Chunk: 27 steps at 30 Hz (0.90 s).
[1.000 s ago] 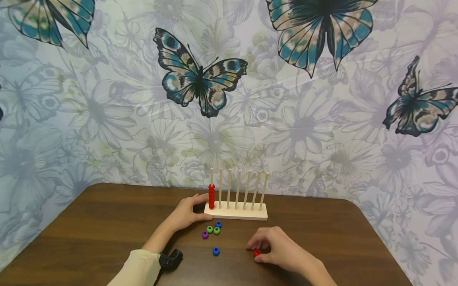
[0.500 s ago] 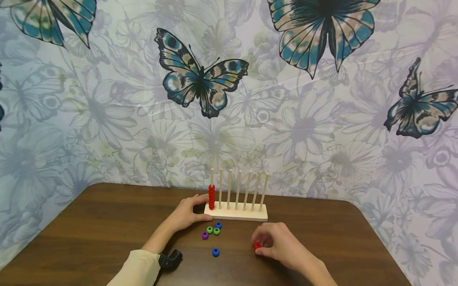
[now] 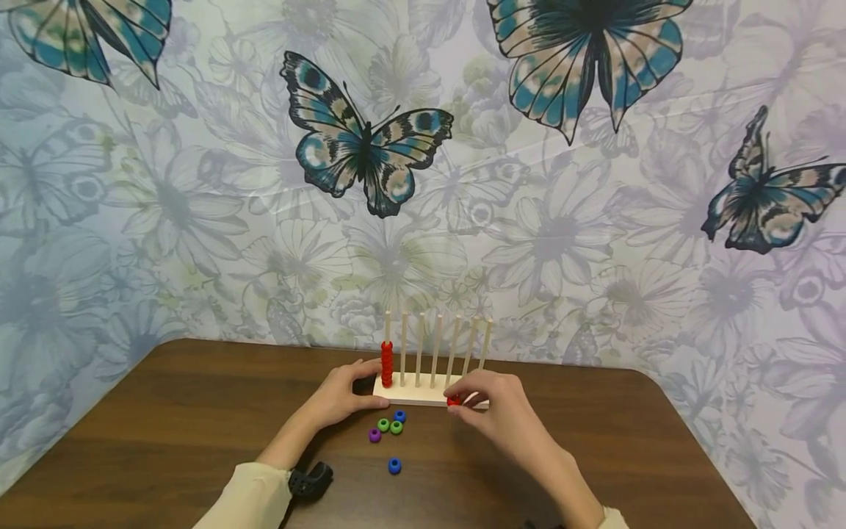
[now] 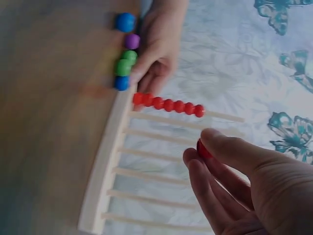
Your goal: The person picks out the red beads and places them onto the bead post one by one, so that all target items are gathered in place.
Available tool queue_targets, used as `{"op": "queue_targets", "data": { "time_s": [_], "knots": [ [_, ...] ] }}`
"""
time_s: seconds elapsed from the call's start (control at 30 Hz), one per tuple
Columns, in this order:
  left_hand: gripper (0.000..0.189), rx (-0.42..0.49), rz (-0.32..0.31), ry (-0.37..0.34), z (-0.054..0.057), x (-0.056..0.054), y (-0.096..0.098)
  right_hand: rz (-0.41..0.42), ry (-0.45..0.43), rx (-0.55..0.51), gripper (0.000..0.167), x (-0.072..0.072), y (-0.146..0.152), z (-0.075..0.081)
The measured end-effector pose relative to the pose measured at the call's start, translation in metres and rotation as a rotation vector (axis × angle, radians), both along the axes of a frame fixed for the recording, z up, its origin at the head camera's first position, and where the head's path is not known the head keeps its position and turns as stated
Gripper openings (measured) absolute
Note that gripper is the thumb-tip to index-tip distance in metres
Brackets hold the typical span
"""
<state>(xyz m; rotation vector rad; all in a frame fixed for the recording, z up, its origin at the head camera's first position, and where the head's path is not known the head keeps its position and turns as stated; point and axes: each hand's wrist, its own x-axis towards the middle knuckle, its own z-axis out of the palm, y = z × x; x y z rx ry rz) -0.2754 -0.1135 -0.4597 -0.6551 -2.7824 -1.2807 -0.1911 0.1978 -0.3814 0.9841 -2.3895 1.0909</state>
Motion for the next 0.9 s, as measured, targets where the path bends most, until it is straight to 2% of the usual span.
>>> {"op": "queue_targets", "data": {
  "time_s": [0.13,0.33,0.5,0.67,0.8,0.9],
  "knots": [
    [0.062,-0.011,0.005,0.002,0.000,0.000,-0.001,-0.073,0.093,-0.011,0.030,-0.007,-0.014,0.013],
    [0.061,-0.007,0.010,-0.004,0.001,0.000,-0.003,-0.170,0.135,-0.087,0.026,-0.018,-0.039,0.036],
    [0.060,-0.012,0.011,-0.002,0.001,-0.001,-0.003,-0.177,0.202,-0.182,0.025,-0.032,-0.058,0.049],
    [0.060,-0.007,0.008,-0.005,0.001,-0.001,-0.001,-0.147,0.209,-0.275,0.022,-0.044,-0.077,0.059],
    [0.060,0.002,0.013,-0.011,0.002,0.000,0.000,-0.151,0.231,-0.301,0.021,-0.051,-0.092,0.064],
    [0.060,0.007,0.013,-0.014,0.002,0.001,0.001,-0.190,0.267,-0.282,0.021,-0.057,-0.101,0.066]
  ]
}}
